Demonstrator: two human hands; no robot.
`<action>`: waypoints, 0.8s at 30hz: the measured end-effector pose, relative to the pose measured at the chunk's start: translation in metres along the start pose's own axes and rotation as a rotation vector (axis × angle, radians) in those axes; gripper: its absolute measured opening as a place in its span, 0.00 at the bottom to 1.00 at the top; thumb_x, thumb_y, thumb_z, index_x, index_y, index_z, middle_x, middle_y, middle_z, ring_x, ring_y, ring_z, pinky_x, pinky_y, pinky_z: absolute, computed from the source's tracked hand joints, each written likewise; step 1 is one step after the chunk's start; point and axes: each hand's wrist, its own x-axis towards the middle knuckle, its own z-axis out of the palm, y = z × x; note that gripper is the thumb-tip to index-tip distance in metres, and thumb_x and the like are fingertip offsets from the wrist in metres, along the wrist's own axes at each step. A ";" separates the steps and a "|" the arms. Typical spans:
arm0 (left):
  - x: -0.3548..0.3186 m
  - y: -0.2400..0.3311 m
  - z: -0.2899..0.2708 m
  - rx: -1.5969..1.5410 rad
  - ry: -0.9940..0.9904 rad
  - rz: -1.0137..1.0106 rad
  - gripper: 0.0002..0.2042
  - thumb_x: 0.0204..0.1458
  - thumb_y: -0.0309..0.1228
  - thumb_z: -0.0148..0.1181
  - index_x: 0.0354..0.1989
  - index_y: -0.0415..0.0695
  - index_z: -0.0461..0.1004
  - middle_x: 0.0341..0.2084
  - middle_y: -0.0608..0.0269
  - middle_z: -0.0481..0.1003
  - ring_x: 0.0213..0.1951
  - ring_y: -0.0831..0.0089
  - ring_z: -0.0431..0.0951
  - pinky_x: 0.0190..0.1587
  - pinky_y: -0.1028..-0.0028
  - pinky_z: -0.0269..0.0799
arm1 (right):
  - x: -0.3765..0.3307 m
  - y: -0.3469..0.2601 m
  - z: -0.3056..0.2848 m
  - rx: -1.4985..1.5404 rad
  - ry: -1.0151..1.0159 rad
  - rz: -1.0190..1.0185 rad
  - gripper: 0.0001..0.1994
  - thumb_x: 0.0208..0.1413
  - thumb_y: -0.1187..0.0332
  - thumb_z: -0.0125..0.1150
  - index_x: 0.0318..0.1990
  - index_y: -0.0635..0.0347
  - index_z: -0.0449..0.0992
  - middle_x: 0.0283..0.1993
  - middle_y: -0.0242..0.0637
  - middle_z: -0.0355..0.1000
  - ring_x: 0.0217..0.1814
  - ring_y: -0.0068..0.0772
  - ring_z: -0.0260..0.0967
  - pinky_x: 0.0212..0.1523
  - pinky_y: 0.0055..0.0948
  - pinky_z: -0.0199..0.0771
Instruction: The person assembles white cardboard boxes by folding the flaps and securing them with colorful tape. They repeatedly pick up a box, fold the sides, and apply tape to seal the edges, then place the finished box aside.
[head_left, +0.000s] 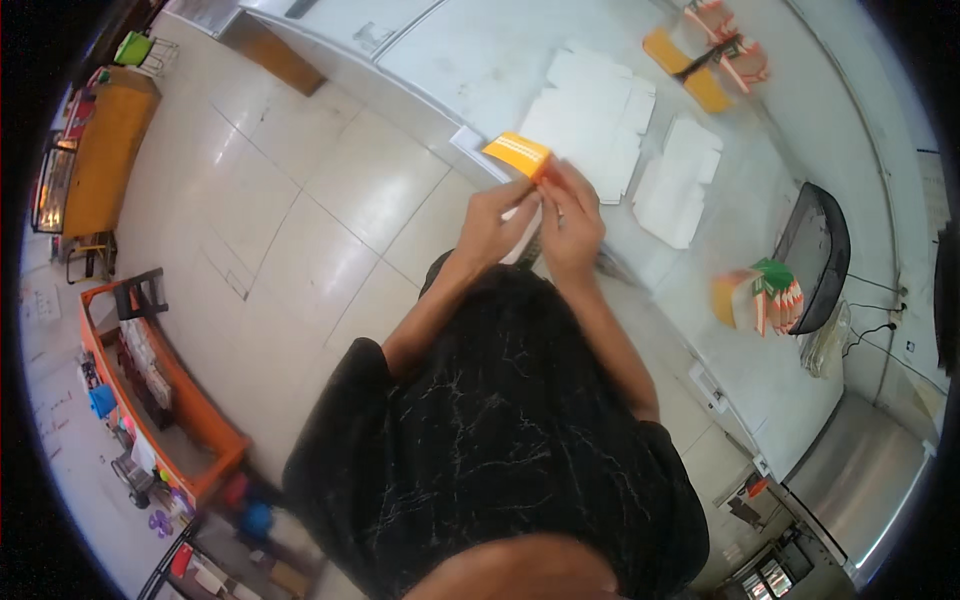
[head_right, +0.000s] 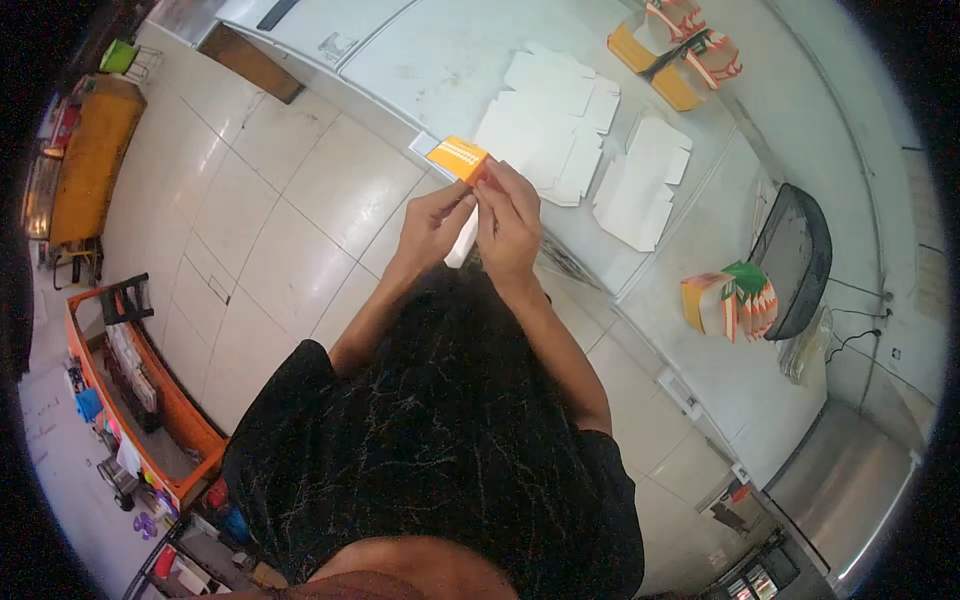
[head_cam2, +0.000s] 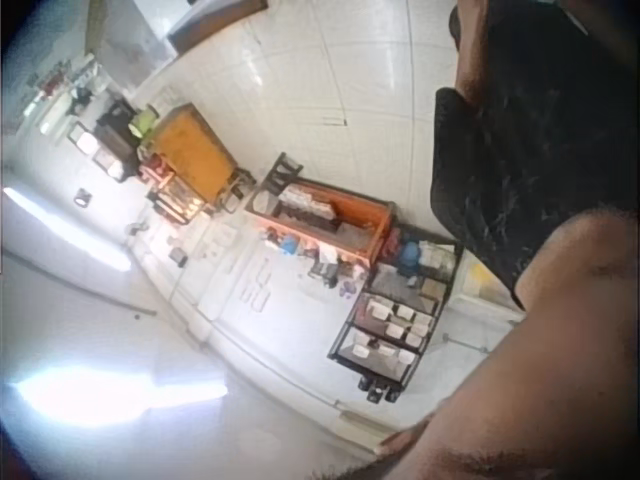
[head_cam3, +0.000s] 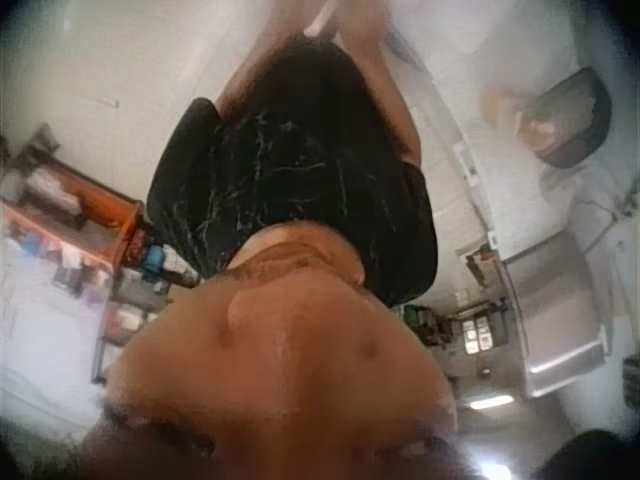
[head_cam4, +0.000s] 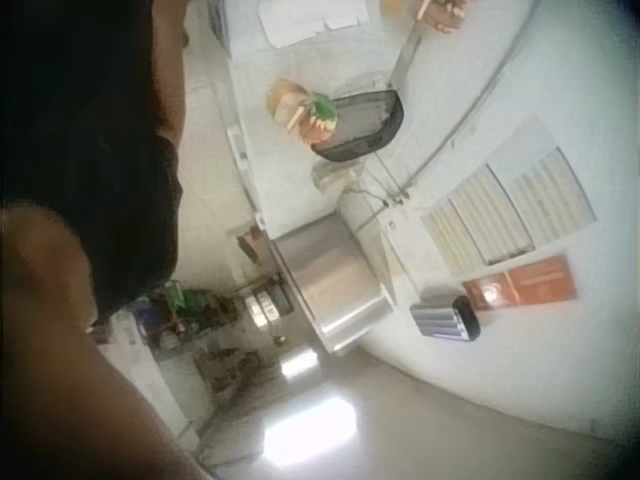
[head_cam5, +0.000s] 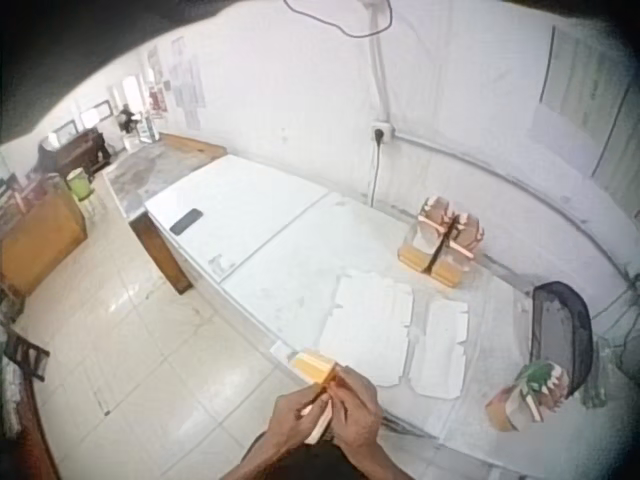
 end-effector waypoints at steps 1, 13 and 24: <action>0.000 0.005 0.001 0.001 0.007 -0.015 0.16 0.61 0.29 0.56 0.54 0.32 0.74 0.40 0.55 0.81 0.41 0.75 0.78 0.44 0.75 0.74 | -0.002 0.002 0.000 -0.028 0.002 -0.023 0.11 0.49 0.81 0.63 0.42 0.67 0.79 0.53 0.43 0.74 0.57 0.48 0.70 0.57 0.40 0.69; 0.006 0.016 0.014 0.037 0.011 -0.113 0.15 0.58 0.31 0.60 0.51 0.37 0.75 0.40 0.52 0.79 0.36 0.67 0.81 0.36 0.72 0.75 | -0.035 0.014 -0.003 0.295 -0.095 0.148 0.13 0.56 0.75 0.53 0.46 0.74 0.75 0.62 0.54 0.66 0.65 0.54 0.62 0.67 0.45 0.57; -0.013 0.032 0.038 -0.031 -0.638 0.358 0.05 0.58 0.23 0.51 0.31 0.40 0.73 0.28 0.59 0.71 0.42 0.58 0.74 0.60 0.48 0.57 | -0.038 0.080 -0.095 1.172 0.228 1.320 0.33 0.67 0.40 0.33 0.71 0.52 0.53 0.60 0.46 0.67 0.61 0.43 0.67 0.56 0.39 0.72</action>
